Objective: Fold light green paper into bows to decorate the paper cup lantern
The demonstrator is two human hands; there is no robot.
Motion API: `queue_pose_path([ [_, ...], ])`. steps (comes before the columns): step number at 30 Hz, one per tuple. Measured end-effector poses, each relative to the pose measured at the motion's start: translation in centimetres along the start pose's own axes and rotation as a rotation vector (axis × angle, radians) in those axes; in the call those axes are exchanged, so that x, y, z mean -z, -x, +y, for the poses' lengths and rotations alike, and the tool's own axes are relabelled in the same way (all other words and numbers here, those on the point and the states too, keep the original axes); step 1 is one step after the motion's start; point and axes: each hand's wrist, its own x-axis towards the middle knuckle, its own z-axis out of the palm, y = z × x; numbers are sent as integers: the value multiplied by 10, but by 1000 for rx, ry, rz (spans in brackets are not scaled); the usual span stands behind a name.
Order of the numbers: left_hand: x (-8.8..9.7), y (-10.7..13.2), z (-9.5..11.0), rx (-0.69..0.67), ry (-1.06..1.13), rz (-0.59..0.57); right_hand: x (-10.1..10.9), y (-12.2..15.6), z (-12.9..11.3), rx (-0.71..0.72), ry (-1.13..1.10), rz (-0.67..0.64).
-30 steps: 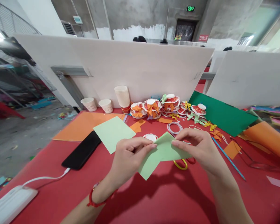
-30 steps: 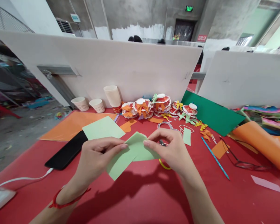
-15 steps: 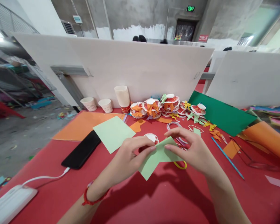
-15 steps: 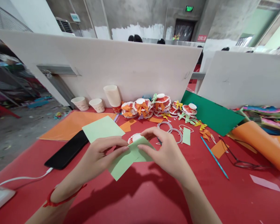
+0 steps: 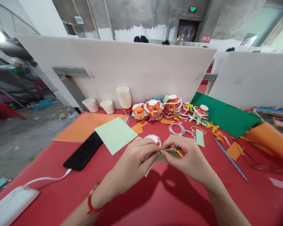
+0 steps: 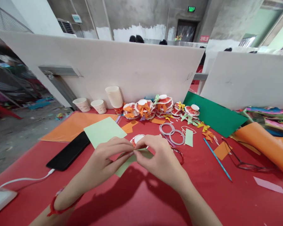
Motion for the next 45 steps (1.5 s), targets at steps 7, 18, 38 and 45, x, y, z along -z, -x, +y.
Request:
queue_pose_path([
  [7, 3, -1, -3, -3, -38, 9, 1, 1, 1, 124, 205, 63],
  [18, 20, 0, -6, -194, -299, 303, 28, 4, 0, 144, 294, 236],
  [38, 0, 2, 7, -40, -424, 393, 11, 1, 2, -28, -8, 112],
  [45, -1, -6, 3, 377, 299, 270, -1, 0, 0, -5, -28, 233],
])
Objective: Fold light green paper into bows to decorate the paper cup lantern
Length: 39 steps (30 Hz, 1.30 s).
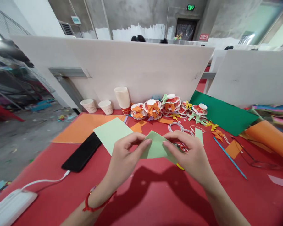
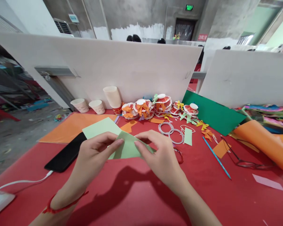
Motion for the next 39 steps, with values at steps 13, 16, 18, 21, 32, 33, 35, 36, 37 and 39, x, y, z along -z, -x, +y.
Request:
queue_pose_path([
  [13, 1, 3, 2, -137, 70, -18, -1, 3, -11, 23, -99, -117],
  [16, 1, 4, 4, -130, 95, 29, 1, 2, -13, 25, -67, -87],
  [18, 2, 3, 4, -106, 114, 93, 4, 1, -11, 21, -40, -64],
  [21, 5, 1, 2, -93, 134, 191, 12, -1, -8, -3, -28, -33],
  [32, 14, -2, 3, -168, 38, 360, 33, -3, 4, -42, 70, 185],
  [33, 14, -2, 2, -197, 26, 335, 33, -3, 4, -30, 69, 206],
  [35, 11, -1, 1, -248, -2, 240, 29, -2, 2, 38, 82, 183],
  [36, 9, 0, 0, -268, -18, 187, 25, -2, 1, 78, 91, 132],
  [37, 6, 1, 0, -290, -30, 136, 21, -1, -1, 120, 90, 61],
  [39, 0, 3, -1, -331, -36, 66, 12, 1, -3, 155, 53, -44],
])
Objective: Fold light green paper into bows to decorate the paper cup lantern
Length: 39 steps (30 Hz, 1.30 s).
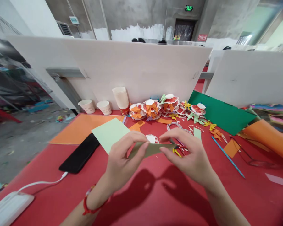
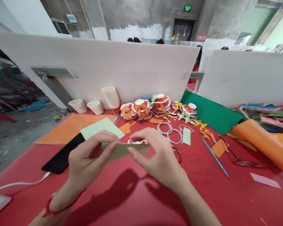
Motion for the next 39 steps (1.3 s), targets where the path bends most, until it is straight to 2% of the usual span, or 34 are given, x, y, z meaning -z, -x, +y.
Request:
queue_pose_path([
  [4, -6, 2, 3, -10, 40, -59, -10, 1, -2, -29, -76, -53],
  [8, -4, 1, 4, 74, 104, -152, -12, 2, -3, -57, -89, -119],
  [10, -1, 0, 2, 137, 139, -141, -12, 2, -5, -55, -68, -127],
  [13, 8, -3, -2, 214, 130, -55, -7, 2, -4, -51, -33, -99],
  [16, 22, -6, -8, 229, 67, 84, 6, 1, 0, -54, 8, -46],
  [19, 31, -8, -12, 219, 68, 222, 16, -1, 3, -85, 22, 60],
  [21, 30, -9, -12, 215, 82, 265, 15, -2, 5, -127, -26, 136],
  [23, 22, -7, -9, 223, 94, 239, 7, -2, 6, -167, -111, 133],
  [25, 13, -5, -4, 245, 134, 169, -4, -2, 7, -211, -215, 36],
  [27, 5, -3, -1, 307, 180, 81, -15, 0, 7, -275, -303, 2],
  [31, -1, -2, -2, 583, 224, -102, -25, 1, 9, -353, -326, 112],
  [33, -1, -2, -5, 671, 222, -159, -25, 0, 8, -385, -319, 155],
  [39, 1, -6, -7, 636, 159, -99, -18, -1, 10, -427, -359, 155],
])
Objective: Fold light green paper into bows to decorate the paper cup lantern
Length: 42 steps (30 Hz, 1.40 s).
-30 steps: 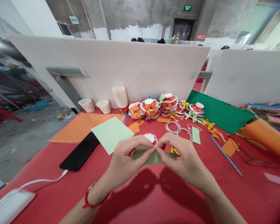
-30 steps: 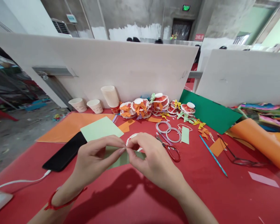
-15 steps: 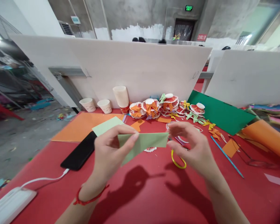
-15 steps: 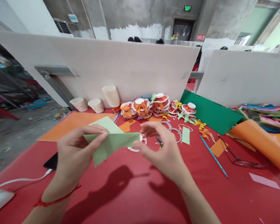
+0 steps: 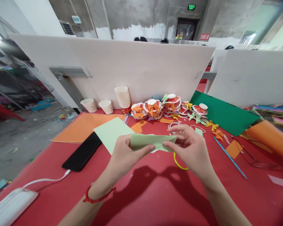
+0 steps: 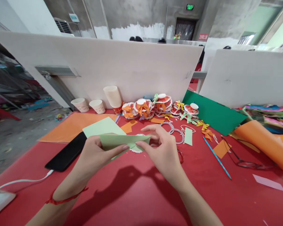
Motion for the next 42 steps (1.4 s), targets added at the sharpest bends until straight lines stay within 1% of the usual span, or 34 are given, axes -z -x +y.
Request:
queue_pose_path([
  [3, 3, 0, 2, -16, -26, 7, 5, 0, -1, 21, 14, -7],
  [8, 8, 1, 5, -49, -75, 24, 10, -1, -5, 14, 37, -106],
  [10, 10, 0, 6, -51, -90, 17, 11, -1, -6, 29, 46, -120],
  [12, 13, -1, 5, -55, -101, 13, 14, -2, -7, 78, 61, -72],
  [14, 13, -1, 4, -56, -109, 4, 15, -3, -9, 135, 105, 9],
  [15, 13, -1, 3, -61, -111, -9, 15, -2, -10, 162, 142, 34],
  [16, 11, 0, 2, -71, -113, -27, 14, -2, -11, 185, 187, 32],
  [19, 4, 3, 2, -138, -113, -82, 8, 1, -12, 249, 288, -87],
  [21, 0, 6, 3, -195, -111, -109, 4, 2, -11, 272, 303, -155],
  [25, -3, 9, 6, -303, -85, -105, 0, 4, -9, 308, 285, -215],
  [30, 0, 7, 4, -360, -38, -115, 1, 4, -10, 336, 240, -272],
  [32, 2, 5, 3, -350, -27, -87, 5, 3, -10, 328, 245, -268],
  [36, 10, 0, 3, -312, -31, 25, 22, -4, -11, 285, 336, -230],
  [38, 12, -1, 2, -309, -41, 66, 29, -7, -11, 264, 394, -174],
  [40, 9, -1, 2, -311, -55, 68, 29, -7, -10, 260, 407, -121],
  [42, 3, 0, 0, -320, -62, 31, 23, -5, -9, 281, 388, -134],
])
